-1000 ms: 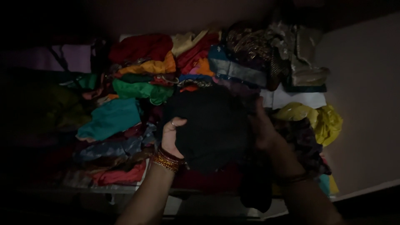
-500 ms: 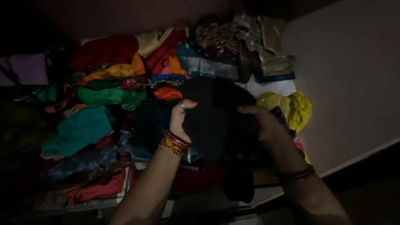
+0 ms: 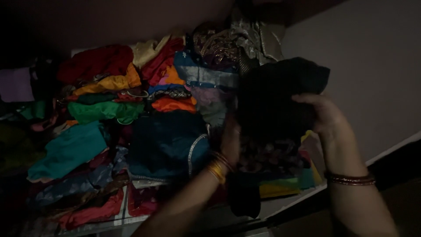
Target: The person searches through a pile of clothing by hand, moving aside various garments. They pick up and unfold a floral garment, set it back down, and then pick up a black garment and move it away from the pile.
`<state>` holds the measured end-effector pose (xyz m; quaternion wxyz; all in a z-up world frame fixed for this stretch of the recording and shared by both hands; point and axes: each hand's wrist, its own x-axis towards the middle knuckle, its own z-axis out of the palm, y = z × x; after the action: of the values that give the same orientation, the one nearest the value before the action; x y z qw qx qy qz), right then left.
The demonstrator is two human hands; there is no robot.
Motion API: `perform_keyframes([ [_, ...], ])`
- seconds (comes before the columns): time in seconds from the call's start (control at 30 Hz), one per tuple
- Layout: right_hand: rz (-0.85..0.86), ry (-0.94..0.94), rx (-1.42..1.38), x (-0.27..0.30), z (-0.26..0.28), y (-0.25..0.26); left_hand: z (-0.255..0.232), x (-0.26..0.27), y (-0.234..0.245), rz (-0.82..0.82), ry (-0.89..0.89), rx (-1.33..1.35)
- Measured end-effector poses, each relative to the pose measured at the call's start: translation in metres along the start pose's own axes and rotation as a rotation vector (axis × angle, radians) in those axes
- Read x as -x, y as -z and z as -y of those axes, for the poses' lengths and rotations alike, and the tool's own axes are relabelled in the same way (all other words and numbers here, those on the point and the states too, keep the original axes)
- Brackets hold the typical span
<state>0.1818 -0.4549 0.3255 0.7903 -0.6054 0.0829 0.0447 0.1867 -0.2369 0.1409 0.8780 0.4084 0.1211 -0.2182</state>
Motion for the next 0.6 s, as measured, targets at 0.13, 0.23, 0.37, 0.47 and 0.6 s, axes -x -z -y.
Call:
perform_keyframes([
  [0.13,-0.209,-0.052,0.038,0.019,0.010,-0.011,0.037,0.018,-0.008,0.143,-0.623,-0.948],
  [0.23,-0.155,-0.024,-0.049,0.017,-0.005,0.012,0.015,0.028,-0.022,0.193,-0.343,-0.629],
  [0.37,0.151,-0.034,-0.364,0.009,-0.040,0.069,-0.024,0.042,-0.031,0.282,0.119,0.403],
  [0.47,0.212,-0.024,-0.483,0.035,-0.043,0.064,-0.041,0.053,-0.040,0.575,0.192,0.513],
  [0.6,0.282,0.043,-0.552,0.071,-0.053,0.080,-0.046,0.067,-0.062,0.601,0.320,0.332],
])
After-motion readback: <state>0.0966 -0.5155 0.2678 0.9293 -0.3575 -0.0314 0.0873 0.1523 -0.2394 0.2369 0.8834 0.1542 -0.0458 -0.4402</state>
